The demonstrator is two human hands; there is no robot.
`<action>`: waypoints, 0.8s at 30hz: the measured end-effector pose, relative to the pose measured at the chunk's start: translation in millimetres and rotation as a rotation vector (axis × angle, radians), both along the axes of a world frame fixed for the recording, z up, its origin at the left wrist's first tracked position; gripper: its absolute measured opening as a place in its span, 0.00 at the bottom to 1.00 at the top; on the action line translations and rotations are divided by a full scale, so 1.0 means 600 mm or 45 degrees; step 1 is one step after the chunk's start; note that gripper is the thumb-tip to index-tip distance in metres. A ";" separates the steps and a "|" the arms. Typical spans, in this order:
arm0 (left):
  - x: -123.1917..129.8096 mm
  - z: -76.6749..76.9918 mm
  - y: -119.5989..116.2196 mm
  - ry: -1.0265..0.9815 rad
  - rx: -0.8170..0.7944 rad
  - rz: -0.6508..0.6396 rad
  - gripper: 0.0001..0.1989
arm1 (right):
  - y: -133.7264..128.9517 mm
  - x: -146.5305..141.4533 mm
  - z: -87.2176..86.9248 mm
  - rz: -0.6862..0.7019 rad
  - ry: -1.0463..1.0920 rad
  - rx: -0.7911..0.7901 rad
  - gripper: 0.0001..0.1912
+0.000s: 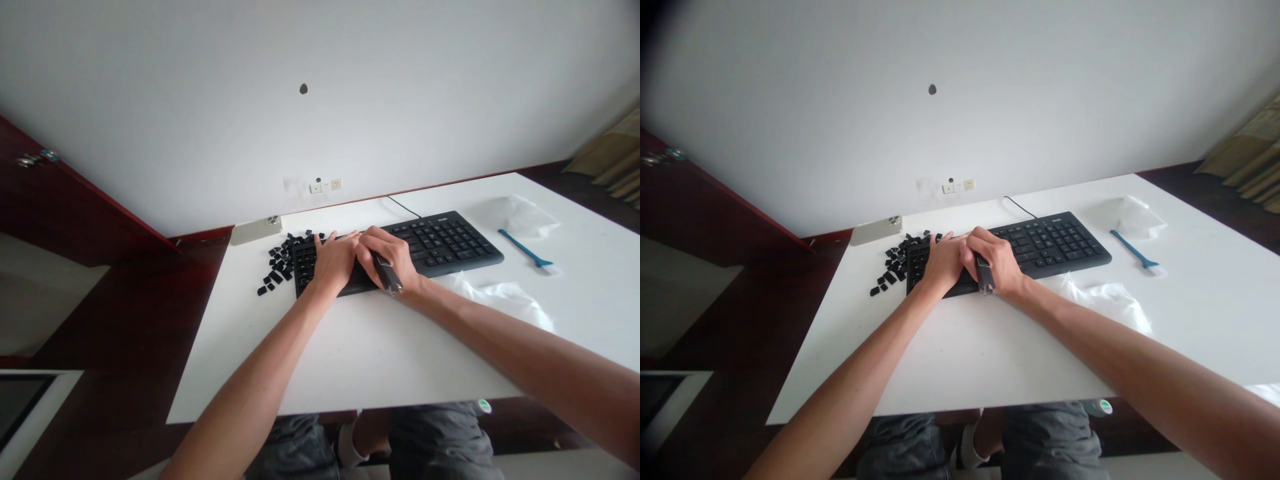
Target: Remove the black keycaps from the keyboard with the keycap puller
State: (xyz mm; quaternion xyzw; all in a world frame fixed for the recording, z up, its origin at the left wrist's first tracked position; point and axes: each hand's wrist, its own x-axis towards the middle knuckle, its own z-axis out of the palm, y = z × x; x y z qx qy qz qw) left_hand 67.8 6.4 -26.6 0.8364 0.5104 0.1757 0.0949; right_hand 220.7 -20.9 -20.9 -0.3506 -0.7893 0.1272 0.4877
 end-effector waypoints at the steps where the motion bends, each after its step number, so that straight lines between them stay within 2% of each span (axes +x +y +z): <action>1: 0.000 0.000 0.000 -0.016 -0.001 0.002 0.19 | -0.002 -0.002 0.000 0.016 0.012 0.014 0.15; 5: 0.001 0.003 0.000 -0.061 0.013 -0.001 0.17 | -0.004 -0.006 0.003 0.010 0.039 0.002 0.15; 9: -0.001 0.006 0.001 -0.139 0.041 0.012 0.18 | 0.005 0.004 0.015 -0.100 0.074 -0.018 0.15; 12: -0.014 0.007 0.010 -0.246 0.121 -0.006 0.15 | 0.014 0.018 0.023 -0.194 0.112 -0.012 0.15; 15: -0.050 0.011 0.028 -0.329 0.275 0.116 0.13 | 0.021 0.029 0.026 -0.251 0.103 -0.040 0.17; 17: -0.084 0.018 0.040 -0.339 0.301 0.232 0.13 | 0.024 0.033 0.027 -0.265 0.073 -0.082 0.18; 21: -0.152 0.031 0.060 -0.250 0.124 0.396 0.10 | 0.026 0.037 0.027 -0.274 0.040 -0.158 0.20; 24: -0.180 0.038 0.066 -0.153 0.070 0.487 0.08 | 0.028 0.040 0.027 -0.288 0.017 -0.186 0.22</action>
